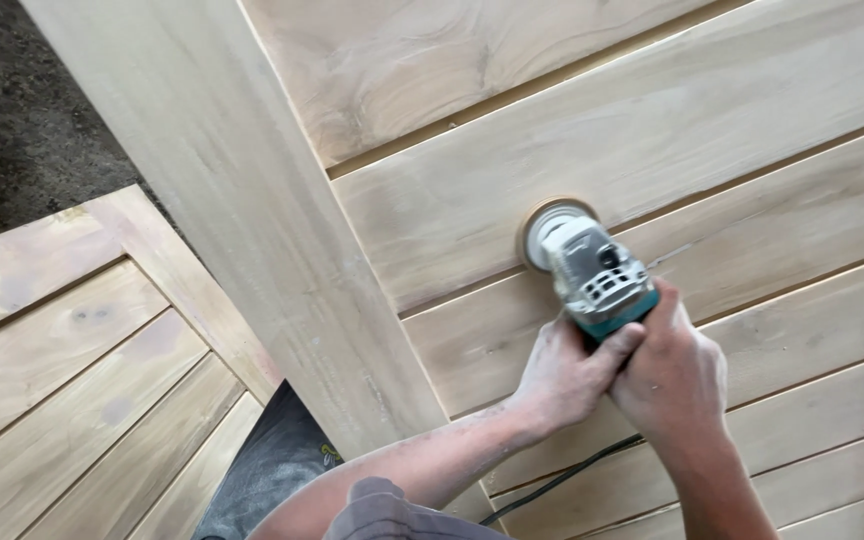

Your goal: Sanding a wooden door panel using a power orbital sander.

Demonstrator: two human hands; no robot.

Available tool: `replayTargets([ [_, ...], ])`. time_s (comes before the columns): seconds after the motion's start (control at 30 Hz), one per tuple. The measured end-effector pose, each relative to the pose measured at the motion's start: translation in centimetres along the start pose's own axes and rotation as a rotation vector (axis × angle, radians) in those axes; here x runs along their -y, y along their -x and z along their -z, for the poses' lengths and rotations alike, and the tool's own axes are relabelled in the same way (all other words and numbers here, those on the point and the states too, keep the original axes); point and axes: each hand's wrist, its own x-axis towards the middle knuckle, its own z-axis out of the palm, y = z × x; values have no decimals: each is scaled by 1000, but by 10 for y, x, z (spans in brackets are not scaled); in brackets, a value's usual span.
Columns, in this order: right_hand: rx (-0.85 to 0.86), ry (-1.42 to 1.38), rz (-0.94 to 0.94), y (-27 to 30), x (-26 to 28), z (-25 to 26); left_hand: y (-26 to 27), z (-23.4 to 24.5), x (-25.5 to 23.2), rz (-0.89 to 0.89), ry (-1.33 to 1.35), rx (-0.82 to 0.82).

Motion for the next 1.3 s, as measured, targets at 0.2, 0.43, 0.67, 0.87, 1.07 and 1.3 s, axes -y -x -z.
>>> replayTargets([
  [0.2, -32, 37, -146, -22, -32, 16, -46, -28, -23, 51, -173, 125],
  [0.43, -30, 2, -68, -8, 23, 2, -12, 27, -25, 122, -151, 64],
  [0.67, 86, -83, 157, 12, 105, -18, 50, 92, 0, 17, 2, -166],
  [0.87, 123, -92, 193, -1, 133, -15, 45, 116, -7, 55, 24, -211],
  [1.07, 76, -55, 133, -21, 113, 0, 14, 97, -21, -66, 9, -188],
  [1.3, -12, -21, -240, -30, 55, 12, -43, 54, -58, 25, -214, 103],
])
